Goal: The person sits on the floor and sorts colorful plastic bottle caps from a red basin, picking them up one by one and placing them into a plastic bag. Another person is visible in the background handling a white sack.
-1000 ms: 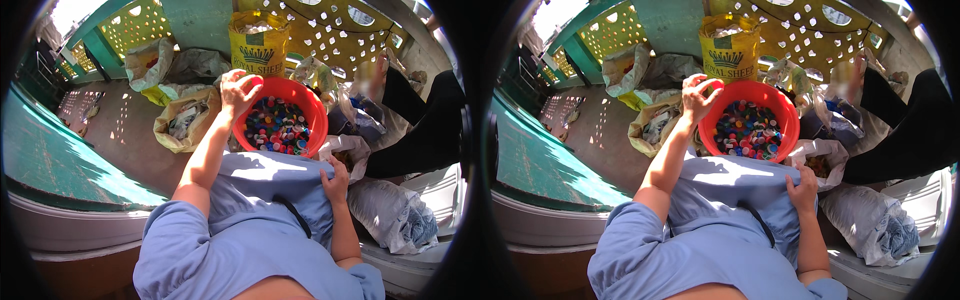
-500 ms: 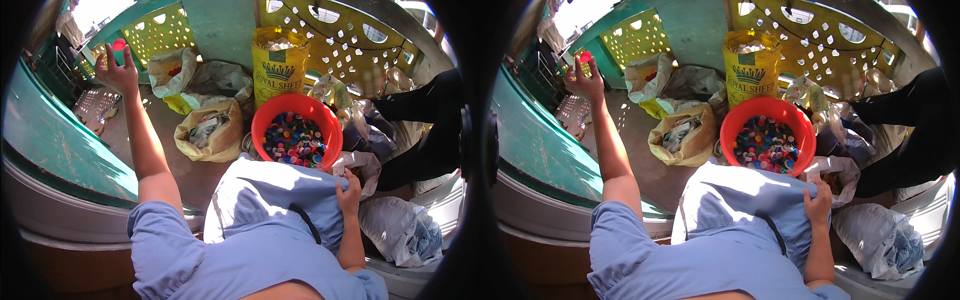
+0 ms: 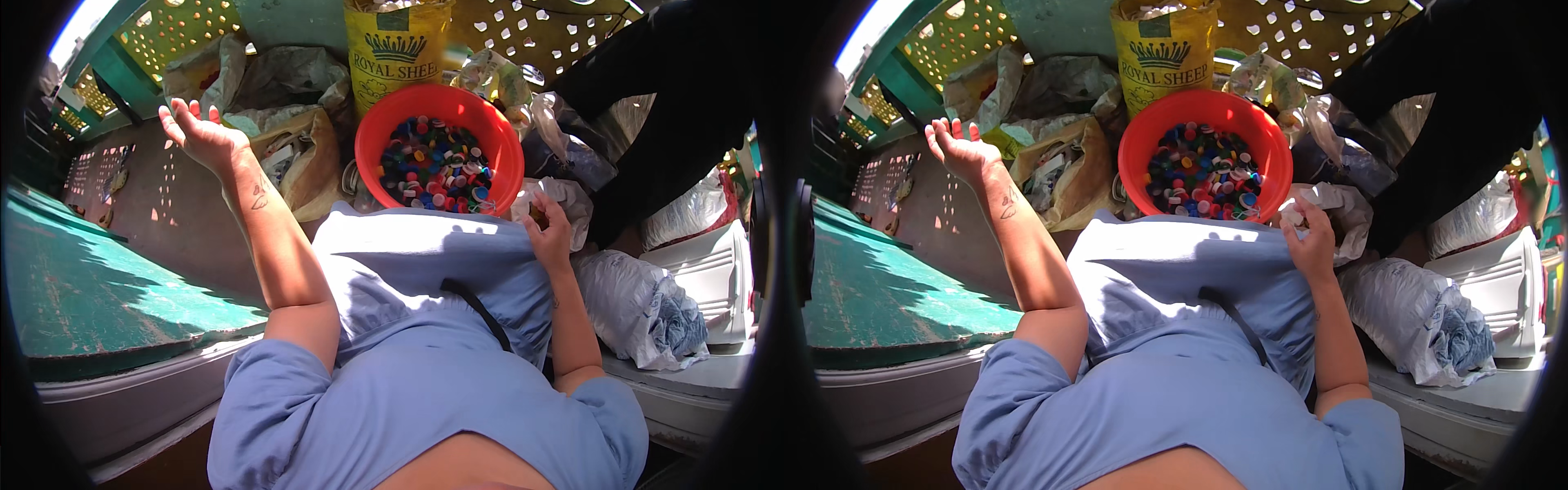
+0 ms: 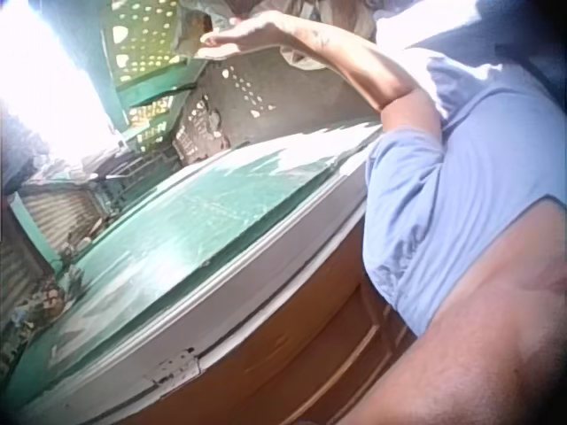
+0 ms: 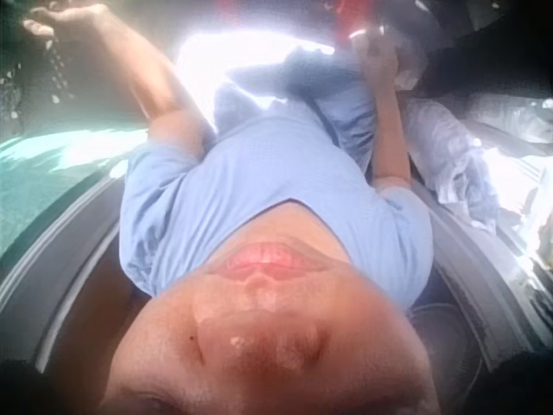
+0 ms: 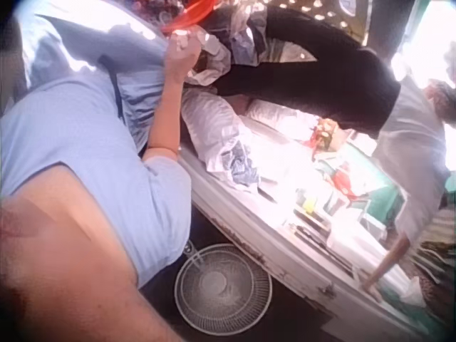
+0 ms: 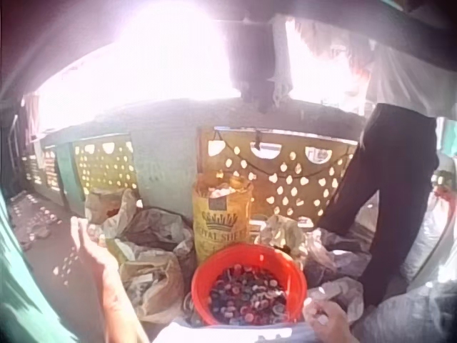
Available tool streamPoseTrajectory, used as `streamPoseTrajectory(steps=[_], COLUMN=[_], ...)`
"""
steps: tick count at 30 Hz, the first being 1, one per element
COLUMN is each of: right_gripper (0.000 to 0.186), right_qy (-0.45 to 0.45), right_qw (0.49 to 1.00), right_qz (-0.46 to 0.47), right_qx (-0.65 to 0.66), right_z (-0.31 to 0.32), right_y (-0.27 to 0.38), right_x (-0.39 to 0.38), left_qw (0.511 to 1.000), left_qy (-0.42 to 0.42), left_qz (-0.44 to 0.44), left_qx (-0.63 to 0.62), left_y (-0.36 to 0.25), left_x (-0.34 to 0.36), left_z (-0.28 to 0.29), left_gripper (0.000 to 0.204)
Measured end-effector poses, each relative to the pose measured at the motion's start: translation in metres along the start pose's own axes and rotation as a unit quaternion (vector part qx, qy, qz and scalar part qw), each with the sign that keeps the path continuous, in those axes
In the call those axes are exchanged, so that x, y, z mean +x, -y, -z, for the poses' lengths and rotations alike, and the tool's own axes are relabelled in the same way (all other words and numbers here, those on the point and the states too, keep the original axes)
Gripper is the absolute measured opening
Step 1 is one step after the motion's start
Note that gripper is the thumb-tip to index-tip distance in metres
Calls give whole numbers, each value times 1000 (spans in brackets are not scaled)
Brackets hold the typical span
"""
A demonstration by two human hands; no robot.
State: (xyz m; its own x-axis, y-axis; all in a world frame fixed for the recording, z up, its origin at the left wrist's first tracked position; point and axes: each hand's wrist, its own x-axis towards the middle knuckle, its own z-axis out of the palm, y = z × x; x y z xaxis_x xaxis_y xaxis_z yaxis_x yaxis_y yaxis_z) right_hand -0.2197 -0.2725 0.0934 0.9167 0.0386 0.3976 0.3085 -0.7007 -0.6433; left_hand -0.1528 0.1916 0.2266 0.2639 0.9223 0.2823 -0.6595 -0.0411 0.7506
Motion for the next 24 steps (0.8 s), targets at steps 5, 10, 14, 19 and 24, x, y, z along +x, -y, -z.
streamPoseTrajectory(steps=[5,10,14,19,24], right_gripper=[42,45,43,42,44], right_qy=[56,168,214,233,266], right_qw=[996,982,967,958,936], right_qz=[66,79,99,53,26], right_qx=[-9,-21,-92,-156,-230], right_z=[-44,-108,-141,-175,-219], right_y=[10,-4,-35,-74,-81], right_x=[62,90,125,172,198], left_qw=[988,976,966,942,923], left_qy=[-2,66,145,91,90], left_qz=[154,190,167,322,374], left_qx=[-31,82,136,19,-15], left_y=[55,129,179,156,160], left_x=[-53,-43,-28,-21,-25], left_z=[-22,-3,3,-11,-25], left_gripper=[46,54,53,43,40])
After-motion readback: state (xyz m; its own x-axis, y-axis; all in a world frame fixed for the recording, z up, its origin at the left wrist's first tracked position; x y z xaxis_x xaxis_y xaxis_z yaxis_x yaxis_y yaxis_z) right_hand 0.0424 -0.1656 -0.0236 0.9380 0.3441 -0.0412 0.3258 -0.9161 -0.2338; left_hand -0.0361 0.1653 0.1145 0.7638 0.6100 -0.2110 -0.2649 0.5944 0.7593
